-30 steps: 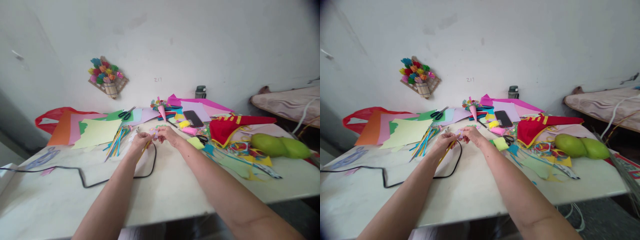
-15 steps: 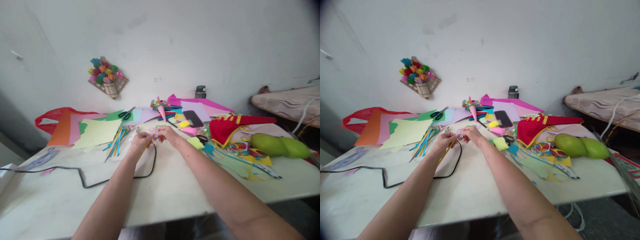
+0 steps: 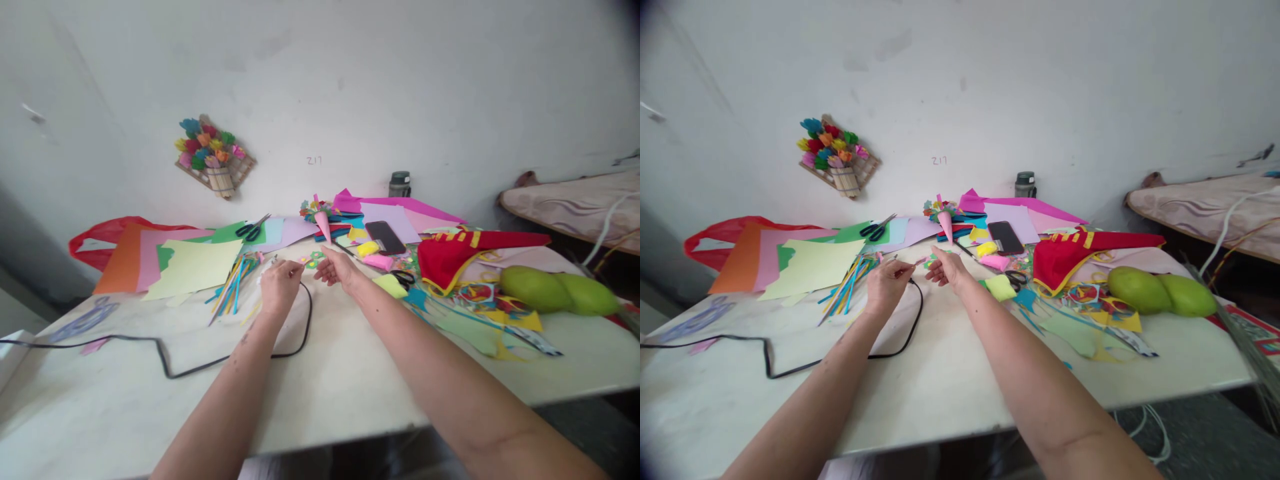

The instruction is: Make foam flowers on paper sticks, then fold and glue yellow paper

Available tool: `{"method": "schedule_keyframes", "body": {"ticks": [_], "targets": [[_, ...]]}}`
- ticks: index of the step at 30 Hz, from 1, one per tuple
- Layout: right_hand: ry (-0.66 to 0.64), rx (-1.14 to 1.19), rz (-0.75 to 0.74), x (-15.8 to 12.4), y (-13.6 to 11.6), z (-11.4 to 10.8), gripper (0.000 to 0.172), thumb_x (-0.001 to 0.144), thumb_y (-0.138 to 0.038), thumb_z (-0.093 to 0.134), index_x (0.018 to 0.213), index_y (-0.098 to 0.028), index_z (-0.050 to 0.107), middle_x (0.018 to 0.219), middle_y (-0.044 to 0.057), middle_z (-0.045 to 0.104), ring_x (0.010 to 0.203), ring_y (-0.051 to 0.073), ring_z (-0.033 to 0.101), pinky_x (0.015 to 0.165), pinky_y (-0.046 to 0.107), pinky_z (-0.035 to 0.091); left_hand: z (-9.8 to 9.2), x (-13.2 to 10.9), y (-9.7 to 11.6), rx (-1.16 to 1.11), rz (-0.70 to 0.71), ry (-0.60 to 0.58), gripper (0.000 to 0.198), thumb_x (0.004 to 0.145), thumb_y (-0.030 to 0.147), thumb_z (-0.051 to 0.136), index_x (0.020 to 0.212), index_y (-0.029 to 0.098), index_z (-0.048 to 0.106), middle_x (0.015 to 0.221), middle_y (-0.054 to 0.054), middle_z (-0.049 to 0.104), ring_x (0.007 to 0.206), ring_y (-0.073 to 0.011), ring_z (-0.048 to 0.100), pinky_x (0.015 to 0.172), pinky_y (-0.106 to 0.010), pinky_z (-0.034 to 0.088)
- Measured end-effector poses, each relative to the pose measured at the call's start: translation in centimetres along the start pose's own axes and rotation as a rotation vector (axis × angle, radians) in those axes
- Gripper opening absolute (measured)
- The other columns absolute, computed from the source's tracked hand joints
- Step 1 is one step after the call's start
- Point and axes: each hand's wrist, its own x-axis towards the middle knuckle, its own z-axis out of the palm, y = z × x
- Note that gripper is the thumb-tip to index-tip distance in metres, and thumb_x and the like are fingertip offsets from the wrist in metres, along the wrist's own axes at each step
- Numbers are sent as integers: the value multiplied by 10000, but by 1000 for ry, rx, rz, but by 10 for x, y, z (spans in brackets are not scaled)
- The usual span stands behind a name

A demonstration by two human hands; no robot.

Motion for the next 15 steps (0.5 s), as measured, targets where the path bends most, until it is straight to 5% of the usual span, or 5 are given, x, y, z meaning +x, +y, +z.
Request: {"method": "schedule_keyframes", "body": {"ticks": [6, 15], "targets": [[19, -20, 14, 0, -2, -3, 470, 781, -506, 431, 516, -127, 513, 455, 66, 590, 329, 81, 439, 335, 193, 324, -3, -2, 6, 279, 122, -64, 185, 783, 247, 512, 727, 194, 679, 684, -47, 631, 689, -158, 542, 615, -253, 341], [-83, 43, -49, 0, 0, -4, 189, 698, -282, 613, 632, -107, 583, 464, 4, 564, 343, 53, 418, 334, 173, 288, -2, -3, 4, 346, 235, -85, 190, 801, 227, 483, 759, 205, 667, 711, -59, 612, 730, -175, 531, 612, -266, 337]]}}
